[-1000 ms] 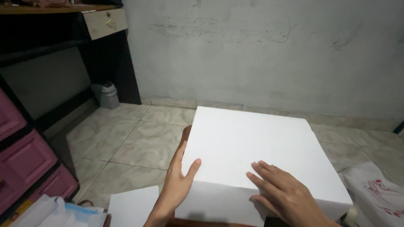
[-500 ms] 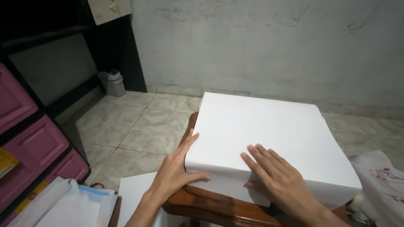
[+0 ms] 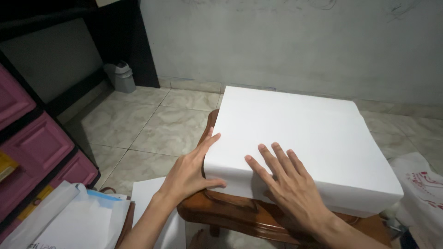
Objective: The person wraps a rectangular cardboard box with white paper on a wooden stool. They fold the paper around the box, smooth the edges, and secure the seams with clear adhesive tape using a handheld dispenser.
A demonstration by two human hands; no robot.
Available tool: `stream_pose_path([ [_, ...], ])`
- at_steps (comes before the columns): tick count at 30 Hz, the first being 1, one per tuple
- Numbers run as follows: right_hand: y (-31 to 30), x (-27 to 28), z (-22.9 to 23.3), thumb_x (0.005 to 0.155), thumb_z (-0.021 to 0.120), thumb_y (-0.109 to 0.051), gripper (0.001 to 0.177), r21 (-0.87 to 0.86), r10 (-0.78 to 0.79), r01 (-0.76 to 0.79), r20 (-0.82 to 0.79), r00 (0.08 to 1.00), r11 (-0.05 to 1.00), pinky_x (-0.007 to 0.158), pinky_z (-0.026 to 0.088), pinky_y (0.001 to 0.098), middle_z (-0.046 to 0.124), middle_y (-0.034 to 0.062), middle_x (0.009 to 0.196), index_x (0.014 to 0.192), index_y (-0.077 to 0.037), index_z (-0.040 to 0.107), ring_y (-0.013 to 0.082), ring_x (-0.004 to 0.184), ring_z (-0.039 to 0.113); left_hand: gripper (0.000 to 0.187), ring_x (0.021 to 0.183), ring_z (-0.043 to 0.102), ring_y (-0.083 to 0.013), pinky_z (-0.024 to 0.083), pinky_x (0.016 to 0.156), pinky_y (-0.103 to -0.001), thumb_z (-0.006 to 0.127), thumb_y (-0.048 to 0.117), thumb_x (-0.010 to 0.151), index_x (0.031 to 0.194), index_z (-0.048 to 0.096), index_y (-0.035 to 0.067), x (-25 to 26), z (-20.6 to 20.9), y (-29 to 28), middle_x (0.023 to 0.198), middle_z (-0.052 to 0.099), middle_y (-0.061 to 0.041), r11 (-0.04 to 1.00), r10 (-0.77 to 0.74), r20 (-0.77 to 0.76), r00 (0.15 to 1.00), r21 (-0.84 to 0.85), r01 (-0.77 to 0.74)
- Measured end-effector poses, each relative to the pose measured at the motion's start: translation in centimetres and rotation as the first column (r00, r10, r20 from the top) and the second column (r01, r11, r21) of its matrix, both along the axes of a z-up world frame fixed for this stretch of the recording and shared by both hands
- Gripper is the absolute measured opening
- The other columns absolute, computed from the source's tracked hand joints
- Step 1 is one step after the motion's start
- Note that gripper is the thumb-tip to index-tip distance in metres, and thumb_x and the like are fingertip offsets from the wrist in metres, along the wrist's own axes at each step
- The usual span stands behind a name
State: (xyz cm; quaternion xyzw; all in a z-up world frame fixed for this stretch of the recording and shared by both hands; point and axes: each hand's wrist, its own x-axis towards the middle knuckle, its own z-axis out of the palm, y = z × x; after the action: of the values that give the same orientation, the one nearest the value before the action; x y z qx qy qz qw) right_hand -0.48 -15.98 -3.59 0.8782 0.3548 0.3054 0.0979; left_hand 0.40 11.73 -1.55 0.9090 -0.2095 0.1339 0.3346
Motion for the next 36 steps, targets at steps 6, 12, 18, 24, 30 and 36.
stream_pose_path([
  [6, 0.7, -1.1, -0.4, 0.076, 0.064, 0.0, 0.108, -0.257, -0.201, 0.189, -0.021, 0.979, 0.948, 0.123, 0.017, 0.0591, 0.017, 0.0145, 0.17, 0.163, -0.03, 0.008, 0.0385, 0.153, 0.021, 0.129, 0.131, 0.056, -0.0311, 0.047, 0.109, -0.043, 0.098, 0.034, 0.047, 0.157, 0.03, 0.027, -0.4, 0.6, 0.3, 0.164, 0.032, -0.005, 0.996, 0.03, -0.059, 0.998, 0.087, -0.024],
  [12, 0.1, -0.8, -0.3, 0.077, 0.063, -0.008, 0.093, -0.011, -0.022, 0.021, -0.117, 0.993, 1.0, 0.118, 0.019, 0.0522, 0.024, 0.0157, 0.167, 0.158, -0.013, 0.018, 0.0363, 0.152, 0.024, 0.141, 0.148, 0.029, -0.0336, 0.026, 0.116, -0.049, 0.1, 0.038, 0.036, 0.157, 0.03, 0.02, -0.1, 1.5, 0.5, 0.168, 0.027, -0.013, 0.989, 0.097, 0.096, 0.991, 0.101, -0.107],
  [18, -0.5, 0.9, -1.3, 0.086, 0.057, -0.006, 0.076, -0.171, -0.088, 0.122, 0.191, 0.978, 0.978, 0.121, 0.026, 0.0432, 0.037, 0.0124, 0.16, 0.156, -0.009, 0.027, 0.0259, 0.147, 0.033, 0.106, 0.147, 0.03, -0.0361, 0.021, 0.119, -0.054, 0.085, 0.045, 0.067, 0.15, 0.036, 0.003, -0.5, -0.3, -4.2, 0.157, 0.037, -0.02, 0.944, -0.203, 0.451, 0.869, 0.327, 0.05],
  [24, -2.0, 0.6, 0.6, 0.091, 0.066, -0.035, 0.071, 0.166, 0.183, -0.172, -0.054, 0.982, 0.971, 0.111, 0.037, 0.0429, 0.048, 0.0124, 0.152, 0.151, -0.006, 0.04, 0.0256, 0.139, 0.047, 0.096, 0.145, 0.037, -0.0308, 0.029, 0.119, -0.046, 0.078, 0.042, 0.074, 0.151, 0.038, 0.001, -0.3, -1.7, -5.5, 0.155, 0.043, -0.016, 0.891, -0.239, 0.47, 0.85, 0.454, -0.001],
  [30, -5.1, -0.1, 3.3, 0.09, 0.065, -0.021, 0.054, 0.168, 0.239, -0.232, -0.026, 0.971, 0.958, 0.103, 0.045, 0.0367, 0.063, 0.0057, 0.141, 0.143, -0.013, 0.055, 0.0205, 0.13, 0.059, 0.095, 0.142, 0.04, -0.0302, 0.03, 0.117, -0.048, 0.079, 0.045, 0.069, 0.148, 0.044, 0.007, 0.9, -2.3, -3.6, 0.152, 0.048, -0.013, 0.905, -0.249, 0.464, 0.85, 0.425, 0.033],
  [36, -5.9, -0.3, 3.8, 0.085, 0.066, -0.02, 0.066, 0.049, 0.212, -0.211, 0.0, 0.977, 0.976, 0.109, 0.041, 0.0397, 0.057, 0.0053, 0.147, 0.148, -0.013, 0.047, 0.0222, 0.135, 0.052, 0.093, 0.143, 0.039, -0.0306, 0.029, 0.118, -0.047, 0.081, 0.044, 0.068, 0.148, 0.046, 0.01, 0.3, -1.3, -2.2, 0.152, 0.048, -0.012, 0.919, -0.17, 0.399, 0.901, 0.394, -0.001],
])
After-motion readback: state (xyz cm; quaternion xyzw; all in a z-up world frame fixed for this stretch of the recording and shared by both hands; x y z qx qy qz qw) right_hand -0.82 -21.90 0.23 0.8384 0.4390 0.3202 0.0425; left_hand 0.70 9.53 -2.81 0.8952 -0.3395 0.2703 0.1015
